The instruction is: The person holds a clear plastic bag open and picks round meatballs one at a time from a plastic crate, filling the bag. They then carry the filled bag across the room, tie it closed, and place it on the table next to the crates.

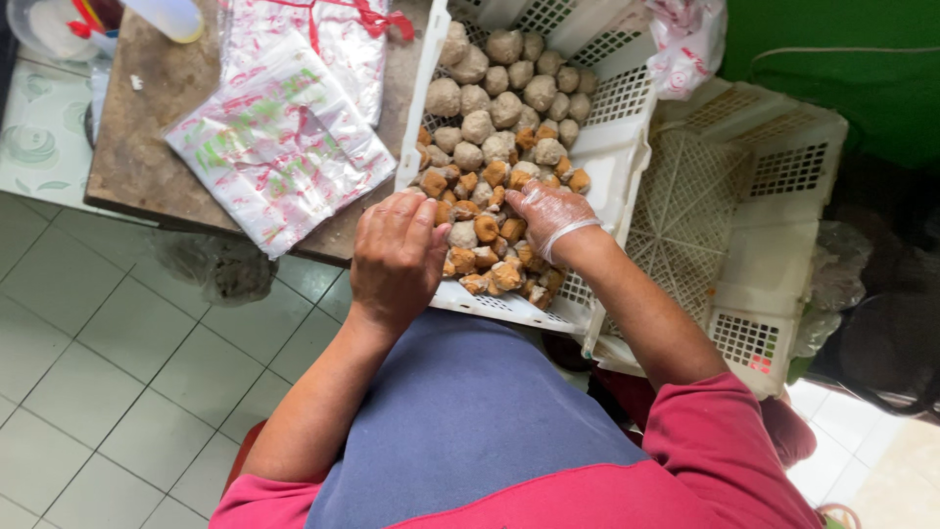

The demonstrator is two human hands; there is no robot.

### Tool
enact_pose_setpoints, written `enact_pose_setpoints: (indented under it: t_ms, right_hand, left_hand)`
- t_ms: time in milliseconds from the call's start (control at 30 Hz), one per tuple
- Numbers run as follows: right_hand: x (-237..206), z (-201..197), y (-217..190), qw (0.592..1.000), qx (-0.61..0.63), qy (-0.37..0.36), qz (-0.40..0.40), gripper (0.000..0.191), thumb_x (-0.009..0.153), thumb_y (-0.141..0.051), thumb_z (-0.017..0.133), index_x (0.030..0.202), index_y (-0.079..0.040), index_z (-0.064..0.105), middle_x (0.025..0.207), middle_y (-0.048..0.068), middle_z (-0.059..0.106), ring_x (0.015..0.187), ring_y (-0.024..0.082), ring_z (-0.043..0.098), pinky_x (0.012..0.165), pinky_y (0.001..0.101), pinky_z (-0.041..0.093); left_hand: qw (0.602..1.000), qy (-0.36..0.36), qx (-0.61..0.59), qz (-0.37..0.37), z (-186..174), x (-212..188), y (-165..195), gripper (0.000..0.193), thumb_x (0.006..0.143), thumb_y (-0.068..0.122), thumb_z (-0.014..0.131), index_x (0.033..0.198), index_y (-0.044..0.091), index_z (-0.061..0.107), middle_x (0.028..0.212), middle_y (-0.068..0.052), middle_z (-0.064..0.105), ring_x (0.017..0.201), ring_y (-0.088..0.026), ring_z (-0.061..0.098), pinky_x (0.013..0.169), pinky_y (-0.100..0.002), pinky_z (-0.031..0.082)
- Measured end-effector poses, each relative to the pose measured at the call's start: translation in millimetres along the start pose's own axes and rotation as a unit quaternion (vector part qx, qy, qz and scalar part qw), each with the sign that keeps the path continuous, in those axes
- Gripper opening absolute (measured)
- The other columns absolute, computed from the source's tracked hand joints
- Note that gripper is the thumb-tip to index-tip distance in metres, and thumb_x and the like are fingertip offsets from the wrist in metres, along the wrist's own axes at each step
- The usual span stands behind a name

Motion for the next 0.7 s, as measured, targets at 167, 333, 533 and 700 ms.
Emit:
enact_pose_setpoints:
  t_ms: [167,333,533,700]
  right_hand:
    - [15,-8,-13,0.995,-0.062,-0.067,0.034,0.029,0.108,-0.026,0.046,0.128,-0.013,0.063,0.118,0.019,0.065,0.106,0.038,0.069,0.087,0.0493,0.056]
    - [11,-8,-12,0.988,-0.050,-0.143,0.004,0.044,0.092,0.002,0.052,0.132,-0.013,0.059,0.146,0.022,0.042,0.115,0.037,0.065,0.097,0.0447,0.054]
    - [-9,6,7,0.988,0.090,-0.123,0.002,0.058,0.081,-0.002,0.063,0.137,-0.015,0.055,0.138,0.015,0.050,0.127,0.034,0.053,0.109,0.0439,0.045]
    - [32,15,49,0.907,0.370,-0.197,0.023,0.037,0.087,-0.024,0.072,0.121,-0.016,0.061,0.112,0.009,0.062,0.104,0.026,0.065,0.088,0.0472,0.056]
  left_hand:
    - [1.000,0.007,0.002,0.006,-1,1,-2,0.030,0.095,0.015,0.071,0.116,-0.005,0.064,0.118,-0.019,0.065,0.118,-0.037,0.062,0.101,-0.050,0.048]
    - [1.000,0.016,-0.003,0.007,-2,3,-1,0.027,0.095,0.015,0.071,0.113,-0.005,0.065,0.114,-0.019,0.066,0.117,-0.037,0.063,0.101,-0.050,0.049]
    - [1.000,0.019,0.004,0.002,-5,4,-3,0.028,0.094,0.016,0.070,0.113,-0.004,0.065,0.113,-0.018,0.066,0.117,-0.036,0.063,0.102,-0.050,0.048]
    - [1.000,0.015,0.002,-0.004,-7,5,-3,0.027,0.093,0.015,0.070,0.113,-0.003,0.065,0.112,-0.018,0.066,0.116,-0.035,0.062,0.102,-0.049,0.048]
Point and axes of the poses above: each hand's wrist, its own x-axis towards the middle knuckle, its own z-axis out of the palm, y = z × x, the point moved 2 cm from there along x, towards the middle knuckle
